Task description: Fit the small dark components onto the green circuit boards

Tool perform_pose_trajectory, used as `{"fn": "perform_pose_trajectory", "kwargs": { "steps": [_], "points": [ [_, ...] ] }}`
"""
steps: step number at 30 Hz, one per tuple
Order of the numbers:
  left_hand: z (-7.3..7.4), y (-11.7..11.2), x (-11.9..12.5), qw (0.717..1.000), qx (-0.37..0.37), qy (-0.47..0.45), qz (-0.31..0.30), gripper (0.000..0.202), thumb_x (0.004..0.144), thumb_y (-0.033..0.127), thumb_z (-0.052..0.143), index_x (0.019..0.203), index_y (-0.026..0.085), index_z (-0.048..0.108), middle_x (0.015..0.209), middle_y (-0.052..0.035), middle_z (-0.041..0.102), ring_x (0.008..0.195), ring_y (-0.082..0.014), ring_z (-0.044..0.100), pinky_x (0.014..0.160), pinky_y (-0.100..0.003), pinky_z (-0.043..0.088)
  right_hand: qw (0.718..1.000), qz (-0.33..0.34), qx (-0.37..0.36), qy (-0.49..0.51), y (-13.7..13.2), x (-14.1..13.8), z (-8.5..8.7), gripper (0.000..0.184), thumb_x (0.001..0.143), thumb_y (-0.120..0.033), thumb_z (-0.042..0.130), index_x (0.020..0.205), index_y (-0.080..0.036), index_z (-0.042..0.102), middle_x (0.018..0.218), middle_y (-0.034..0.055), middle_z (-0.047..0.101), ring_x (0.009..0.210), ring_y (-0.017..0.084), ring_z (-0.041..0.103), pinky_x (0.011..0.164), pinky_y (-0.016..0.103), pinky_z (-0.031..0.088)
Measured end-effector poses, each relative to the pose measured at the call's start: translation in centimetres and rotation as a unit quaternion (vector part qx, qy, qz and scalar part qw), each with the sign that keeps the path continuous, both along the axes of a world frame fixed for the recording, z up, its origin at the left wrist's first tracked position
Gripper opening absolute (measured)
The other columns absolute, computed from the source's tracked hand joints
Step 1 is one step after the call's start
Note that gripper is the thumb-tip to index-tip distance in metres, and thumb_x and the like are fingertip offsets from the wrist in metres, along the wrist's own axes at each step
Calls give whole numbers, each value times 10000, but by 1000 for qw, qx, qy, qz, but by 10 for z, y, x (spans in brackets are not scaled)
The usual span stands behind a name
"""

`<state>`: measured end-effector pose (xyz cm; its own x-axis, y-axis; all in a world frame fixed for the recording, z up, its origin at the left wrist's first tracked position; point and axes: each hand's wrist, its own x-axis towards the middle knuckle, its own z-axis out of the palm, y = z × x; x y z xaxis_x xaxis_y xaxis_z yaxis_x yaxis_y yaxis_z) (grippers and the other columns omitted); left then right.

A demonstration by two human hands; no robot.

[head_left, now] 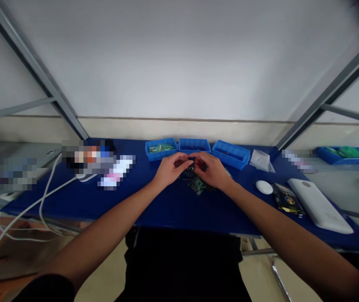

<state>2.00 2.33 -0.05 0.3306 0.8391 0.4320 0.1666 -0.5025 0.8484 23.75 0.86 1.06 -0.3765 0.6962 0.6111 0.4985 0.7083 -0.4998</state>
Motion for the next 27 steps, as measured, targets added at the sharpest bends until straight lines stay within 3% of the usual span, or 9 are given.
{"fn": "perform_pose_trajectory", "kwargs": {
  "steps": [5,9,15,18,21,24,27],
  "points": [
    [0,-3,-1,999,-3,37,-18,363,1011,474,687,1275,233,754,1023,-65,845,908,-242,815,842,-366,647,998,-49,3,37,2,2,-1,176,926,-165,657,1072,-253,698,875,21,714,744,198,692,708,340,589],
    [0,-3,1,998,25,44,-35,342,1042,417,638,1307,233,751,1165,-68,829,1010,-245,806,927,-377,636,999,-28,20,34,1,2,-2,60,967,-213,681,1000,-252,712,938,47,728,800,210,710,734,360,605],
    [-2,2,0,997,50,46,-21,292,1032,402,650,1227,237,792,1215,-74,814,1087,-260,787,963,-399,630,1000,-3,13,27,2,2,-3,76,979,-247,707,1049,-256,732,1017,66,727,813,206,706,752,378,635],
    [-5,5,-1,1000,21,5,-6,254,977,387,725,1158,220,786,1162,-84,824,1054,-253,796,979,-416,633,1000,22,10,16,1,1,-3,151,985,-248,696,1130,-265,733,1114,78,735,858,211,720,798,391,655],
    [-7,7,-2,999,-29,-39,4,225,933,378,768,1073,204,741,1053,-83,830,976,-252,812,895,-407,656,999,38,8,7,-1,0,-1,190,999,-234,667,1177,-273,723,1138,77,742,899,219,732,830,405,660],
    [-7,8,-1,997,-48,-53,22,205,911,360,778,1014,201,703,1027,-78,817,910,-240,815,821,-375,656,1000,30,7,5,-4,-2,2,168,1013,-242,647,1161,-275,720,1095,70,749,887,223,733,805,403,656],
    [-7,10,-2,999,-17,-48,18,122,892,289,762,942,190,712,1072,-83,806,946,-229,805,894,-388,645,999,-6,23,21,-5,-1,5,179,1019,-263,647,1187,-275,708,1072,75,733,906,233,728,786,401,650]
  ]
}}
